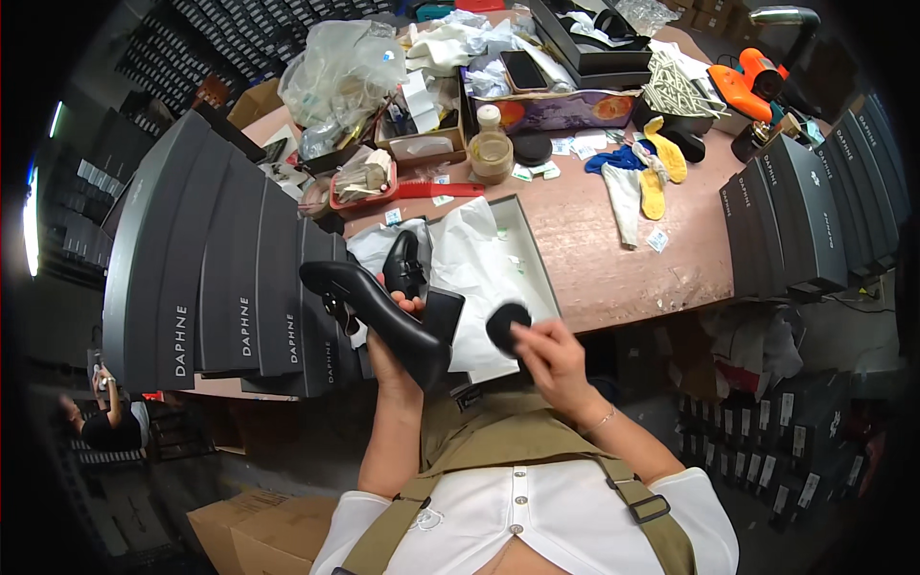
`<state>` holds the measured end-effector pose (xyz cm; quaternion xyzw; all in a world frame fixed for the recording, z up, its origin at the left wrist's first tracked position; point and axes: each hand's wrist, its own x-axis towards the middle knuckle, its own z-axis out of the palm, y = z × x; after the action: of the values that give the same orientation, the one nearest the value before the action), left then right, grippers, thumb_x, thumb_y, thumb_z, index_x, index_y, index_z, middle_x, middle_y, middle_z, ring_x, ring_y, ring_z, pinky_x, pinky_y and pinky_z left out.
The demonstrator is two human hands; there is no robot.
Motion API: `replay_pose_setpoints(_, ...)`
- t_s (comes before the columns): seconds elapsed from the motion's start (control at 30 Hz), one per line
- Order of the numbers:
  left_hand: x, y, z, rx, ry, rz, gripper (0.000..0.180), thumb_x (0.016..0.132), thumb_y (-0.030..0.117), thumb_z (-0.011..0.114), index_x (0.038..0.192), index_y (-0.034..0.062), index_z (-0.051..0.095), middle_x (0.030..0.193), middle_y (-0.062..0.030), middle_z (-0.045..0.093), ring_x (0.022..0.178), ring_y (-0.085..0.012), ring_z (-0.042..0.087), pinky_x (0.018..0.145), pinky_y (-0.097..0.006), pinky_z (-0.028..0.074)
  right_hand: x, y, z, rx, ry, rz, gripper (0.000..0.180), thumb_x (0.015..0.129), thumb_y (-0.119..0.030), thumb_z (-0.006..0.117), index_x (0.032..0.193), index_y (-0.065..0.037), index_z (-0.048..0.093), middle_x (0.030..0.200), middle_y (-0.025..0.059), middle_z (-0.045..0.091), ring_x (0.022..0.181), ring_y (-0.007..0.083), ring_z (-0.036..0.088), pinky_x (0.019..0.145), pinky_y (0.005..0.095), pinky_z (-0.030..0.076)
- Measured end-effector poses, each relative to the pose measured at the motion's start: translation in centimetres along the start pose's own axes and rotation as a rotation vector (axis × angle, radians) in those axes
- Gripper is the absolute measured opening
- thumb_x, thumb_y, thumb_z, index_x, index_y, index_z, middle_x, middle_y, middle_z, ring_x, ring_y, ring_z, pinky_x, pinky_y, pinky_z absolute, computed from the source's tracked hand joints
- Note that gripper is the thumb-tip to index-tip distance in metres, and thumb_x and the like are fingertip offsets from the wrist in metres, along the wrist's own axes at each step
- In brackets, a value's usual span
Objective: Packing and checking black heeled shoes into boxes with tissue paper and dust bags.
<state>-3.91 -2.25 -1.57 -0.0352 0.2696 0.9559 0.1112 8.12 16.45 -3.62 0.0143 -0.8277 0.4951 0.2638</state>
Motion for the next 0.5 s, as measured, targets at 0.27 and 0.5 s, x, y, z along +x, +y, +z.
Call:
replay_pose_setpoints(0.27,0.4,0.6,-0.2,-0.671,-0.078,-0.336,0.041,0.098,0.023,0.049,0.137,0.0126,0.044,0.094,-0.0042,0.062,0.089,-0.0178,0.062,0.094,-0.04,0.049,0.8,0.2,3.7,-0.007,-0.195,-0.147,0.042,0.076,0.003,0.068,0.117,-0.005,0.064,0.089,0.0116,0.056,0.084,0.0268,0.058,0.071,0.0328,0.05)
replay_pose_setpoints(0.5,-0.3,-1.0,1.8,0.273,-0.264,-0.003,0.056,0.094,0.029,0.058,0.142,0.0091,0.037,0.104,-0.0063,0.062,0.094,-0.0189,0.063,0.093,-0.041,0.051,4.8,-3.9,2.4,1.365,-0.192,0.854,0.04,0.096,-0.025,0.057,0.128,0.0,0.053,0.114,0.0042,0.059,0.102,0.0099,0.055,0.09,0.0254,0.044)
